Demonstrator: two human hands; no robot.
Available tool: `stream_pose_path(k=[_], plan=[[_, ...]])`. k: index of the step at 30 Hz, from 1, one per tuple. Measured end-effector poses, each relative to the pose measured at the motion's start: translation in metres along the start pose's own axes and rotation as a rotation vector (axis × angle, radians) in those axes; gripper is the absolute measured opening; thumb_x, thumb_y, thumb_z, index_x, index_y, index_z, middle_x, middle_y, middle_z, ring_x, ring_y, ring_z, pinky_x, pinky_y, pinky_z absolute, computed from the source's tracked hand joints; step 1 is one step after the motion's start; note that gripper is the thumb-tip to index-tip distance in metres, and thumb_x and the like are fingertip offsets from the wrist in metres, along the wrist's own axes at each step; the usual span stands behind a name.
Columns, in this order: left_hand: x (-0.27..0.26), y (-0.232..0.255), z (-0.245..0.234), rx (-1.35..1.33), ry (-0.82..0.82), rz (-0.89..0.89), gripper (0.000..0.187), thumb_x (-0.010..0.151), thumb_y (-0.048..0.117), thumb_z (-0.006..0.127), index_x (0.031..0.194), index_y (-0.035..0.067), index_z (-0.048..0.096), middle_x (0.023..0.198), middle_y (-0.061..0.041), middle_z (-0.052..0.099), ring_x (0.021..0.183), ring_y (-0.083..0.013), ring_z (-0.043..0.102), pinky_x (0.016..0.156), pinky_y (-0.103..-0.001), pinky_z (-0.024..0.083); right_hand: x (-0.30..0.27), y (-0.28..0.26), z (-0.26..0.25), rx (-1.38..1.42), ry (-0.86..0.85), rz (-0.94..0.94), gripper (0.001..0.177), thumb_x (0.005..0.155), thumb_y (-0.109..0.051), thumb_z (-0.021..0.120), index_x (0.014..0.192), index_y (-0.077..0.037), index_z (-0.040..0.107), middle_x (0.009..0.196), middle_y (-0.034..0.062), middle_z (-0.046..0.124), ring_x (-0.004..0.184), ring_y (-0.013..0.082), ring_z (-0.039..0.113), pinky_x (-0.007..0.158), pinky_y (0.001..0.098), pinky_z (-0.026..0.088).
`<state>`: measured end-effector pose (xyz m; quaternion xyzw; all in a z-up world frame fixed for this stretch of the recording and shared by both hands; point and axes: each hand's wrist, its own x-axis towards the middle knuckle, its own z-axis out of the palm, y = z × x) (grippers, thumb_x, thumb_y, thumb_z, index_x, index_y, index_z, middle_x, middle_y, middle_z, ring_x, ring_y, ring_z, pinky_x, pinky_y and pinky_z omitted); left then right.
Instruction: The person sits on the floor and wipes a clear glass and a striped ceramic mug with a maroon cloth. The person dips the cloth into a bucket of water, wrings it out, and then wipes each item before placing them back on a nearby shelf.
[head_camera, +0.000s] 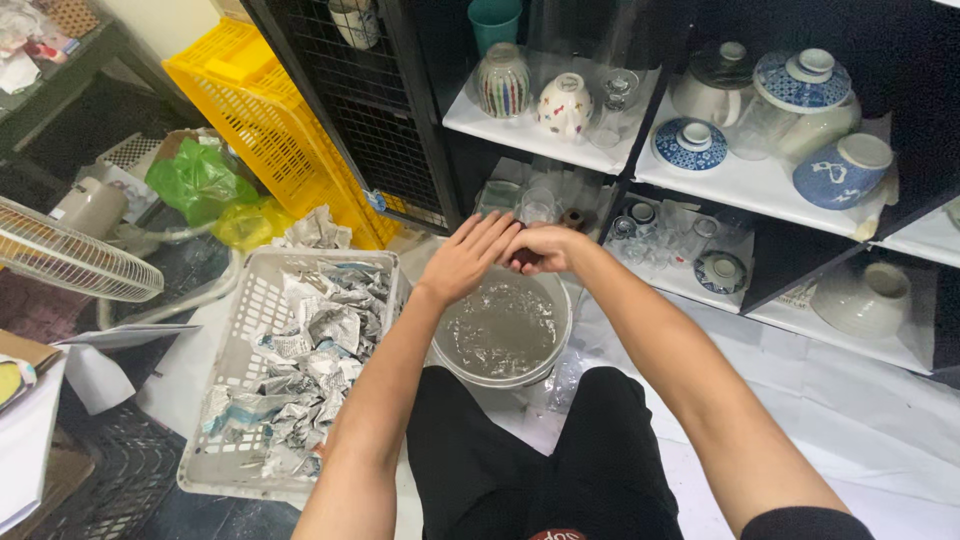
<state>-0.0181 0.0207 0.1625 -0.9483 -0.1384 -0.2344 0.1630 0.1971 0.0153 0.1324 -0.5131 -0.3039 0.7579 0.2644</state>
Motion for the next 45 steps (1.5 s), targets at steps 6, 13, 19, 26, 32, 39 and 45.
stream_pose_path(k=[6, 13, 19, 26, 32, 39, 45], plan=[[0.013, -0.009, 0.005, -0.131, 0.063, -0.010, 0.053, 0.086, 0.016, 0.063, 0.135, 0.001, 0.051, 0.135, -0.019, 0.059, 0.136, -0.0343, 0.053, 0.120, -0.044, 0.038, -0.025, -0.021, 0.009, -0.082, -0.149, 0.110, 0.017, 0.081, 0.001, 0.076, 0.084, -0.006, 0.061, 0.069, 0.0012, 0.059, 0.050, 0.0048, 0.051, 0.033, 0.0165, 0.023], [0.028, -0.012, 0.033, -0.271, -0.244, -0.160, 0.026, 0.085, 0.010, 0.066, 0.106, -0.002, 0.056, 0.100, -0.019, 0.068, 0.094, -0.0357, 0.071, 0.079, -0.044, 0.058, -0.040, -0.034, 0.021, -0.672, 0.006, 0.014, 0.021, 0.073, -0.009, 0.086, 0.085, -0.001, 0.071, 0.064, 0.0016, 0.060, 0.048, 0.0077, 0.050, 0.037, 0.0248, 0.035], [0.029, -0.010, 0.058, -0.312, -0.439, -0.474, 0.022, 0.083, 0.011, 0.069, 0.101, -0.001, 0.063, 0.093, -0.026, 0.072, 0.089, -0.0425, 0.072, 0.078, -0.051, 0.058, -0.011, -0.017, 0.027, -1.301, 0.422, -0.265, 0.039, 0.067, -0.022, 0.085, 0.096, 0.002, 0.074, 0.082, 0.0181, 0.074, 0.069, 0.0317, 0.072, 0.060, 0.0436, 0.058], [0.020, -0.016, 0.066, -0.475, -0.527, -0.636, 0.023, 0.076, 0.014, 0.072, 0.093, -0.001, 0.074, 0.097, -0.028, 0.072, 0.097, -0.0426, 0.070, 0.091, -0.048, 0.057, -0.002, 0.012, 0.032, -1.490, 0.573, -0.631, 0.051, 0.080, -0.015, 0.068, 0.124, 0.001, 0.046, 0.082, 0.0261, 0.072, 0.078, 0.0433, 0.072, 0.069, 0.0525, 0.057], [-0.001, -0.017, 0.088, -0.692, -0.423, -0.593, 0.029, 0.067, 0.012, 0.073, 0.092, -0.003, 0.069, 0.097, -0.027, 0.072, 0.099, -0.0422, 0.070, 0.086, -0.045, 0.057, 0.012, 0.029, 0.023, -1.708, 0.548, -0.736, 0.044, 0.085, -0.016, 0.065, 0.120, 0.001, 0.045, 0.073, 0.0206, 0.072, 0.065, 0.0403, 0.071, 0.057, 0.0517, 0.055], [0.001, -0.008, 0.094, -0.752, -0.609, -0.618, 0.028, 0.068, 0.015, 0.077, 0.092, 0.001, 0.073, 0.093, -0.023, 0.074, 0.089, -0.0346, 0.073, 0.077, -0.044, 0.058, 0.014, 0.036, 0.015, -1.808, 0.455, -0.853, 0.043, 0.081, -0.015, 0.062, 0.119, -0.002, 0.049, 0.071, 0.0169, 0.071, 0.061, 0.0355, 0.071, 0.051, 0.0477, 0.054], [0.015, 0.002, 0.070, -0.974, -0.837, -0.957, 0.028, 0.062, 0.013, 0.079, 0.086, 0.001, 0.072, 0.080, -0.013, 0.074, 0.069, -0.0220, 0.067, 0.059, -0.041, 0.054, 0.009, 0.041, 0.000, -1.853, 0.432, -0.948, 0.031, 0.089, -0.021, 0.061, 0.112, -0.003, 0.052, 0.073, 0.0141, 0.071, 0.062, 0.0327, 0.072, 0.052, 0.0448, 0.055]])
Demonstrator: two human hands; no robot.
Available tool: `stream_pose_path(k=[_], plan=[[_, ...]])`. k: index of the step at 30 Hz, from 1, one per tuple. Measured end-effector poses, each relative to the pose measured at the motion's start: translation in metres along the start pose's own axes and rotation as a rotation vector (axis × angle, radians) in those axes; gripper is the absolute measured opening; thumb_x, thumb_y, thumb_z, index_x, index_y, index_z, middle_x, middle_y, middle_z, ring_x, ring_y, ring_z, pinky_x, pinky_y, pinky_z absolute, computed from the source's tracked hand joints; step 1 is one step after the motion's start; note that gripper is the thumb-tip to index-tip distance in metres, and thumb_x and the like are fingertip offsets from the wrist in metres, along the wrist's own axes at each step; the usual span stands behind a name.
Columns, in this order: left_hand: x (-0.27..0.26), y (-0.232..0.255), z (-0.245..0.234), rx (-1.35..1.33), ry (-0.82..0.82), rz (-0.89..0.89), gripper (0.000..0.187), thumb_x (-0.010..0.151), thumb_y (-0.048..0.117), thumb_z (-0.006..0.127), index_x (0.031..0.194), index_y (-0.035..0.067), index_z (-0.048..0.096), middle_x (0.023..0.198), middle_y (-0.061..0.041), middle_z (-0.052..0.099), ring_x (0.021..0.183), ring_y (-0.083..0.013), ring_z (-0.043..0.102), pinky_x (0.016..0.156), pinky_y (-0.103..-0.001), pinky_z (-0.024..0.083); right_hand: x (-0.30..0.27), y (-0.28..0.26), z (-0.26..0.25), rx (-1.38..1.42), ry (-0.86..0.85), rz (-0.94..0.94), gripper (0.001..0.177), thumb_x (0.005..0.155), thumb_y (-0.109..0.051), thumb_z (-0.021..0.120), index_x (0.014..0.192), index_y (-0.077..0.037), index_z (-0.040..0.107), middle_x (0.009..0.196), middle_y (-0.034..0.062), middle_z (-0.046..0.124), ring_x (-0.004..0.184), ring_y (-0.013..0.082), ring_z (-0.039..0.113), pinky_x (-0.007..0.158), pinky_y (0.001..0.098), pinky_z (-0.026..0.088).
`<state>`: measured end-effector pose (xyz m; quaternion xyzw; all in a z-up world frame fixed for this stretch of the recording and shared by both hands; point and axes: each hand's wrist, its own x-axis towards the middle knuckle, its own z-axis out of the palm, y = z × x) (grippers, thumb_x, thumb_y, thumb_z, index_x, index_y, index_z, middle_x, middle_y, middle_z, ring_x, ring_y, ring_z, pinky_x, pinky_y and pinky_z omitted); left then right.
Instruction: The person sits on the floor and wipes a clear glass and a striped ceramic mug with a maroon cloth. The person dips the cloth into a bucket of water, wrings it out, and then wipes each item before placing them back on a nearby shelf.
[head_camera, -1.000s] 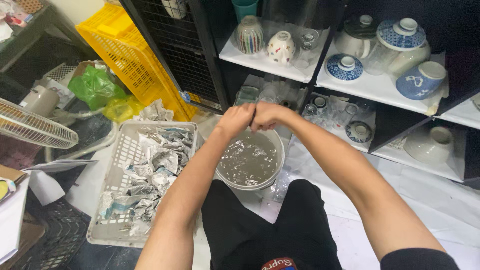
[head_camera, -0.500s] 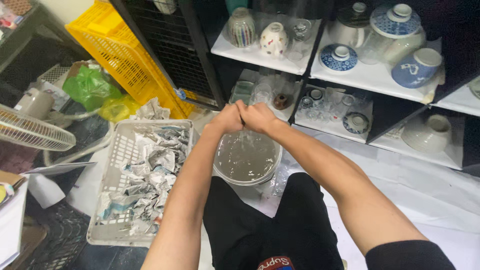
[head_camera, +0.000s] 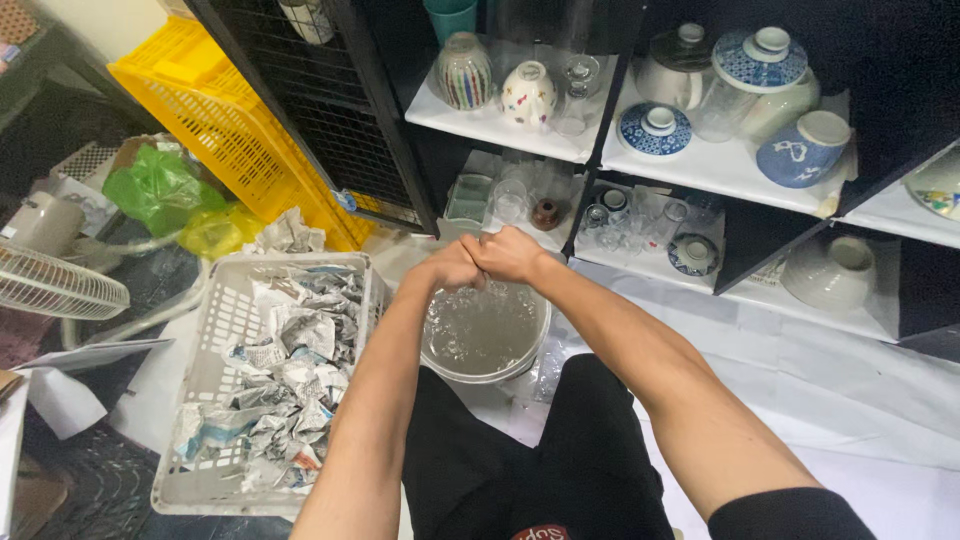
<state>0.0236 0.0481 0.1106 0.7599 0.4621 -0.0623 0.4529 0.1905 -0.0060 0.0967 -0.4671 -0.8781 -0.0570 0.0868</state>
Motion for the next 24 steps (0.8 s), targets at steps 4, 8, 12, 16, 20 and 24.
stream_pose_path(k=[4, 8, 12, 16, 20, 24], plan=[[0.000, -0.007, 0.009, -0.020, 0.025, 0.129, 0.028, 0.061, 0.010, 0.081, 0.085, -0.002, 0.073, 0.076, -0.016, 0.071, 0.067, -0.0254, 0.066, 0.060, -0.043, 0.051, -0.007, -0.003, 0.009, 0.023, 0.039, -0.012, 0.032, 0.089, -0.017, 0.060, 0.116, -0.002, 0.053, 0.075, 0.0145, 0.072, 0.063, 0.0323, 0.072, 0.049, 0.0441, 0.054], [0.014, -0.023, 0.034, 0.142, 0.331, 0.420, 0.026, 0.068, 0.012, 0.079, 0.091, 0.001, 0.071, 0.084, -0.024, 0.073, 0.079, -0.0403, 0.070, 0.073, -0.049, 0.056, -0.012, -0.013, 0.027, 0.053, -0.007, 0.168, 0.042, 0.083, -0.013, 0.065, 0.121, -0.001, 0.052, 0.079, 0.0182, 0.071, 0.066, 0.0361, 0.072, 0.055, 0.0485, 0.056], [0.013, -0.038, 0.062, 0.143, 0.503, 0.228, 0.036, 0.078, 0.013, 0.070, 0.113, 0.005, 0.065, 0.095, -0.031, 0.069, 0.093, -0.0500, 0.066, 0.084, -0.058, 0.052, -0.018, -0.021, 0.049, 0.318, 0.040, 0.371, 0.036, 0.075, -0.009, 0.070, 0.107, -0.004, 0.055, 0.086, 0.0208, 0.072, 0.084, 0.0420, 0.072, 0.076, 0.0522, 0.057], [0.009, -0.043, 0.078, 0.211, 0.508, 0.174, 0.049, 0.080, 0.008, 0.069, 0.127, 0.008, 0.055, 0.108, -0.028, 0.069, 0.098, -0.0501, 0.065, 0.087, -0.059, 0.051, -0.028, -0.023, 0.068, 0.392, 0.086, 0.409, 0.044, 0.073, -0.003, 0.069, 0.116, -0.004, 0.057, 0.095, 0.0235, 0.072, 0.088, 0.0446, 0.071, 0.073, 0.0532, 0.055], [0.011, -0.055, 0.087, 0.164, 0.619, 0.434, 0.067, 0.072, -0.001, 0.071, 0.134, 0.009, 0.050, 0.119, -0.026, 0.067, 0.105, -0.0485, 0.064, 0.086, -0.056, 0.054, -0.032, -0.018, 0.078, 0.608, -0.003, 0.640, 0.032, 0.070, -0.012, 0.078, 0.099, -0.001, 0.070, 0.088, 0.0255, 0.072, 0.086, 0.0409, 0.072, 0.075, 0.0481, 0.057], [0.036, -0.063, 0.080, -1.037, 0.414, 0.291, 0.074, 0.072, -0.004, 0.066, 0.142, 0.015, 0.048, 0.125, -0.008, 0.066, 0.103, -0.0263, 0.071, 0.083, -0.047, 0.061, -0.032, -0.001, 0.087, 1.052, -0.128, 1.095, 0.037, 0.063, -0.027, 0.089, 0.081, -0.001, 0.071, 0.080, 0.0200, 0.073, 0.078, 0.0347, 0.073, 0.070, 0.0451, 0.056]])
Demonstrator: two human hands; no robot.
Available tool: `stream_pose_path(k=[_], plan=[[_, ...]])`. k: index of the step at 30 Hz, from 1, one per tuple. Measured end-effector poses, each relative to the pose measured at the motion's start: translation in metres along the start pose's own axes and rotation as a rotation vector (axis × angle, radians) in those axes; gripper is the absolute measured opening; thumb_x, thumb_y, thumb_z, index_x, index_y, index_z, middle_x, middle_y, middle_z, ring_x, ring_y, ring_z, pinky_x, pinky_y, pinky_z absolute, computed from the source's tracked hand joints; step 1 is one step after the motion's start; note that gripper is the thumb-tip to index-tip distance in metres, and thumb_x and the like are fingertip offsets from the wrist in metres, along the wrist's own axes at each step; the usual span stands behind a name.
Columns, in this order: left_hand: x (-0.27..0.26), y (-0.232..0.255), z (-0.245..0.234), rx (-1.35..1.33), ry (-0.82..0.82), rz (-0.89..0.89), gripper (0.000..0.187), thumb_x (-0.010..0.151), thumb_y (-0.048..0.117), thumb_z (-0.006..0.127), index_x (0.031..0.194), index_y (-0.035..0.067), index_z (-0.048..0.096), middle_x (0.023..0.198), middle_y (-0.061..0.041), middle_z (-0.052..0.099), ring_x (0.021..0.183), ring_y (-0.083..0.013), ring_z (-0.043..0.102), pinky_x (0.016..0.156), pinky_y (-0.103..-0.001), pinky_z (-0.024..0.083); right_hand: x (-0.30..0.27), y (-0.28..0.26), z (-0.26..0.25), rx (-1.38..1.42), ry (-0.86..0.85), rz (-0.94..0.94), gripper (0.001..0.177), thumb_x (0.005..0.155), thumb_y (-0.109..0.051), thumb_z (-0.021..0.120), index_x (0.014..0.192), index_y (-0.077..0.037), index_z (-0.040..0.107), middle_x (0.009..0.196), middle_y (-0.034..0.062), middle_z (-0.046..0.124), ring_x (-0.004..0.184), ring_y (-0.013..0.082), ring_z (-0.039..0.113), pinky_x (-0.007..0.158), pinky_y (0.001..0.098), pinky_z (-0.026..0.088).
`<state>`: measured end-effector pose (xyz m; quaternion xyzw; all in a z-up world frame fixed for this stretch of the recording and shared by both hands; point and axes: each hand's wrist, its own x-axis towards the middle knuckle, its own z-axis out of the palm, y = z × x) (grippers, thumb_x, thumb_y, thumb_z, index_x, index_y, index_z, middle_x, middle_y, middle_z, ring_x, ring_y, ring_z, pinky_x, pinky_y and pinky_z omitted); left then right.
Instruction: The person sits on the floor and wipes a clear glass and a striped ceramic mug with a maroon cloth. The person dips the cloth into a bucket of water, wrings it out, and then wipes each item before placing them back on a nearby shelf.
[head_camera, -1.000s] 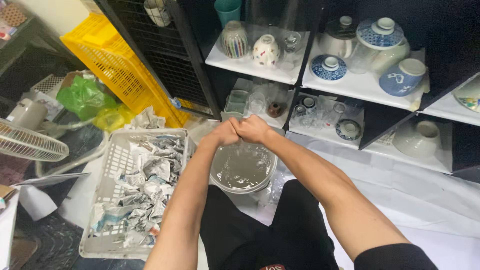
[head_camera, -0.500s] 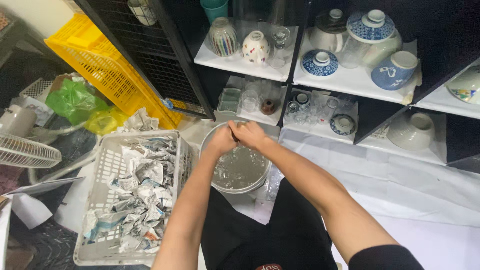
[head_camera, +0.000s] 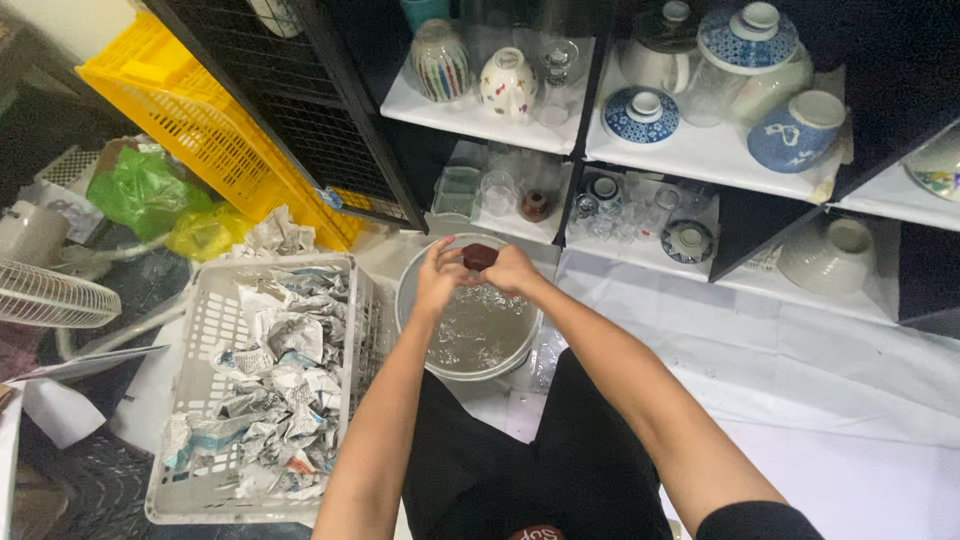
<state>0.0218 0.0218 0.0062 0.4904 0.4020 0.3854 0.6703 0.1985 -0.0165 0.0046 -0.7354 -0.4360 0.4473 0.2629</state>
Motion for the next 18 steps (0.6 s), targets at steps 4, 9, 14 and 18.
stream_pose_path(k=[4, 9, 14, 18], plan=[[0.002, 0.005, -0.006, -0.029, -0.007, -0.135, 0.050, 0.094, 0.012, 0.066, 0.144, 0.008, 0.061, 0.129, -0.013, 0.070, 0.102, -0.0188, 0.070, 0.081, -0.038, 0.055, 0.013, 0.007, 0.004, -0.091, 0.151, -0.265, 0.033, 0.066, -0.019, 0.080, 0.092, 0.000, 0.074, 0.079, 0.0208, 0.073, 0.074, 0.0289, 0.075, 0.071, 0.0400, 0.058], [-0.014, 0.028, -0.003, -0.176, -0.153, -0.157, 0.054, 0.090, 0.017, 0.070, 0.143, 0.013, 0.060, 0.137, 0.004, 0.066, 0.117, -0.0067, 0.065, 0.093, -0.033, 0.053, 0.001, -0.001, 0.007, 0.029, 0.166, -0.341, 0.028, 0.076, -0.014, 0.073, 0.101, -0.003, 0.073, 0.081, 0.0203, 0.074, 0.078, 0.0286, 0.077, 0.071, 0.0419, 0.057], [-0.018, 0.035, -0.002, -0.168, -0.170, -0.144, 0.051, 0.088, 0.024, 0.078, 0.135, 0.010, 0.065, 0.121, 0.000, 0.073, 0.106, -0.0099, 0.067, 0.090, -0.029, 0.052, -0.035, -0.026, 0.007, 0.077, 0.176, -0.426, 0.029, 0.074, -0.015, 0.074, 0.101, -0.003, 0.072, 0.089, 0.0208, 0.075, 0.084, 0.0330, 0.075, 0.074, 0.0428, 0.057], [-0.015, 0.031, 0.004, -0.050, -0.008, -0.060, 0.037, 0.084, 0.023, 0.084, 0.115, 0.005, 0.077, 0.099, -0.002, 0.076, 0.082, -0.0069, 0.063, 0.073, -0.023, 0.046, -0.056, -0.044, 0.001, -0.129, 0.236, -0.373, 0.029, 0.077, -0.010, 0.070, 0.105, 0.001, 0.068, 0.091, 0.0269, 0.073, 0.092, 0.0419, 0.072, 0.078, 0.0481, 0.055]])
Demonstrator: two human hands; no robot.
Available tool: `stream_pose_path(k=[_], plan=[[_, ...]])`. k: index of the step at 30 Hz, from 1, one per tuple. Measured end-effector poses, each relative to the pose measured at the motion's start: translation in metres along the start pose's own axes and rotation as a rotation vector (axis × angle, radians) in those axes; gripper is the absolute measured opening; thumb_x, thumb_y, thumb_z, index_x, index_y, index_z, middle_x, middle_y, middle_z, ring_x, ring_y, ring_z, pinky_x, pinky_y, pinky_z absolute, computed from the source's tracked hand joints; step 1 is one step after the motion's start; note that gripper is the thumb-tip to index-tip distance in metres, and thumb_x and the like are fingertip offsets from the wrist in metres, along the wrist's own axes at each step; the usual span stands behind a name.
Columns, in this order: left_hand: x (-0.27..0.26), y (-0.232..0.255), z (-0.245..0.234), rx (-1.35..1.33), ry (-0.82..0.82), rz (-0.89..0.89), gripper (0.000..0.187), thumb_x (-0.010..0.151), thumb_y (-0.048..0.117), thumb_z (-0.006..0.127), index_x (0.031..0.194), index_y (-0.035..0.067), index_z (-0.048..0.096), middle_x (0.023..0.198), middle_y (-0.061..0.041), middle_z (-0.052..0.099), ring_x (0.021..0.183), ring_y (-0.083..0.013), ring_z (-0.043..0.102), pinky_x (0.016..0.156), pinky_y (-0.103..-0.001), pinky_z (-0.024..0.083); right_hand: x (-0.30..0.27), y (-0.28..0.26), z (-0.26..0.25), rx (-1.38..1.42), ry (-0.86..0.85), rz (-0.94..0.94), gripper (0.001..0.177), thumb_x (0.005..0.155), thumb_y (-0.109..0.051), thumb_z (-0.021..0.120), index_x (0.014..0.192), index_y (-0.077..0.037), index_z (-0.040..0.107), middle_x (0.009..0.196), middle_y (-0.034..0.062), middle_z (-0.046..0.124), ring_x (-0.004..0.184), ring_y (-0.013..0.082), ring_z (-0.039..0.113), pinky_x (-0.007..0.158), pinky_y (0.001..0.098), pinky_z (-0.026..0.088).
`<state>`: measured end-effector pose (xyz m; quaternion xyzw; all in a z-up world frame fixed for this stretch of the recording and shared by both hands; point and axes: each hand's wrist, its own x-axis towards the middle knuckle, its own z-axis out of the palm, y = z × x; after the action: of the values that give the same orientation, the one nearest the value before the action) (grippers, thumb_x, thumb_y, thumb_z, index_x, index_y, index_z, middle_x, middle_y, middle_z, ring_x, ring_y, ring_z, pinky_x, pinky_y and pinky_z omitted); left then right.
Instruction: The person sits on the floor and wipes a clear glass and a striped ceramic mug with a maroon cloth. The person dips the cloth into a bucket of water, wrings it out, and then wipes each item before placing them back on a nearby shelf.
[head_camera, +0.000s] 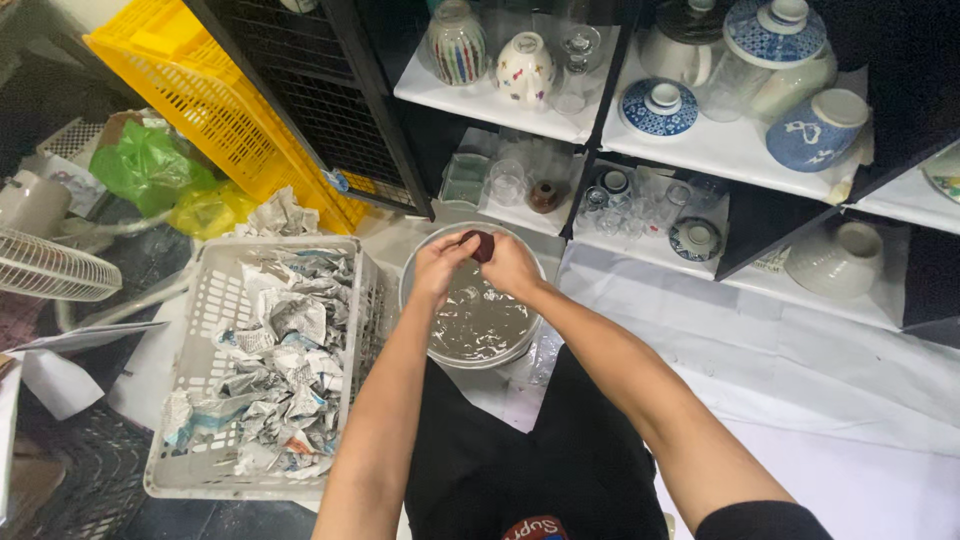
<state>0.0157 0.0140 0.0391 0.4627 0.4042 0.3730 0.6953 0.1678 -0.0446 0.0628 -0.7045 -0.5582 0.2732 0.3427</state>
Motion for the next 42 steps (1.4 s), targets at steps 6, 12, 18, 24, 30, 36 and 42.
stream_pose_path(k=[6, 12, 18, 24, 30, 36, 42], plan=[[0.023, -0.013, 0.015, -0.182, 0.399, -0.084, 0.024, 0.079, 0.025, 0.089, 0.080, 0.005, 0.076, 0.073, -0.003, 0.070, 0.056, -0.0091, 0.054, 0.051, -0.024, 0.038, 0.005, -0.003, 0.001, -0.302, -0.025, -0.050, 0.036, 0.081, -0.007, 0.068, 0.115, 0.003, 0.056, 0.097, 0.0278, 0.072, 0.091, 0.0480, 0.069, 0.081, 0.0538, 0.055], [0.033, -0.032, 0.013, -0.097, 0.529, -0.067, 0.034, 0.068, 0.024, 0.095, 0.084, -0.001, 0.078, 0.078, -0.003, 0.076, 0.070, -0.0129, 0.068, 0.070, -0.027, 0.054, 0.009, 0.014, 0.004, -0.565, -0.083, -0.237, 0.057, 0.084, -0.011, 0.074, 0.130, 0.003, 0.045, 0.104, 0.0248, 0.070, 0.091, 0.0446, 0.071, 0.079, 0.0539, 0.056], [0.017, -0.033, 0.020, -0.058, 0.477, -0.093, 0.050, 0.076, 0.037, 0.091, 0.106, -0.001, 0.077, 0.100, -0.007, 0.076, 0.090, -0.0146, 0.069, 0.083, -0.029, 0.053, -0.015, 0.010, 0.000, -0.086, 0.054, -0.306, 0.068, 0.079, -0.021, 0.085, 0.129, 0.004, 0.048, 0.122, 0.0279, 0.053, 0.112, 0.0457, 0.059, 0.095, 0.0488, 0.049], [-0.023, -0.026, 0.014, -0.093, 0.086, -0.107, 0.062, 0.081, 0.030, 0.085, 0.136, 0.013, 0.063, 0.128, -0.006, 0.069, 0.113, -0.0115, 0.064, 0.092, -0.025, 0.048, -0.015, 0.042, -0.001, 0.595, -0.058, -0.150, 0.046, 0.090, -0.023, 0.074, 0.131, -0.004, 0.066, 0.111, 0.0078, 0.076, 0.097, 0.0110, 0.069, 0.088, 0.0279, 0.055], [-0.035, -0.030, 0.010, 0.079, -0.010, 0.013, 0.056, 0.078, 0.015, 0.088, 0.128, 0.004, 0.066, 0.117, -0.006, 0.074, 0.106, -0.0140, 0.070, 0.091, -0.029, 0.055, -0.015, 0.080, -0.028, 0.571, 0.063, -0.045, 0.026, 0.098, -0.023, 0.070, 0.110, -0.002, 0.077, 0.096, 0.0045, 0.079, 0.083, 0.0087, 0.068, 0.075, 0.0256, 0.055], [-0.051, -0.023, 0.030, 0.555, -0.077, 0.089, 0.042, 0.081, 0.020, 0.094, 0.102, -0.007, 0.069, 0.091, -0.012, 0.070, 0.082, -0.0186, 0.066, 0.073, -0.033, 0.055, -0.031, 0.108, -0.072, 0.836, 0.139, 0.502, 0.029, 0.093, -0.024, 0.076, 0.103, 0.003, 0.075, 0.086, 0.0106, 0.074, 0.069, 0.0187, 0.067, 0.061, 0.0311, 0.056], [-0.056, 0.024, 0.064, -0.260, -0.038, -0.116, 0.039, 0.098, 0.043, 0.058, 0.114, 0.007, 0.064, 0.091, -0.011, 0.073, 0.087, -0.0210, 0.072, 0.082, -0.037, 0.059, -0.055, 0.121, -0.095, 0.076, -0.036, 0.096, 0.047, 0.081, -0.017, 0.086, 0.123, -0.003, 0.068, 0.090, 0.0109, 0.076, 0.082, 0.0214, 0.072, 0.078, 0.0335, 0.058]])
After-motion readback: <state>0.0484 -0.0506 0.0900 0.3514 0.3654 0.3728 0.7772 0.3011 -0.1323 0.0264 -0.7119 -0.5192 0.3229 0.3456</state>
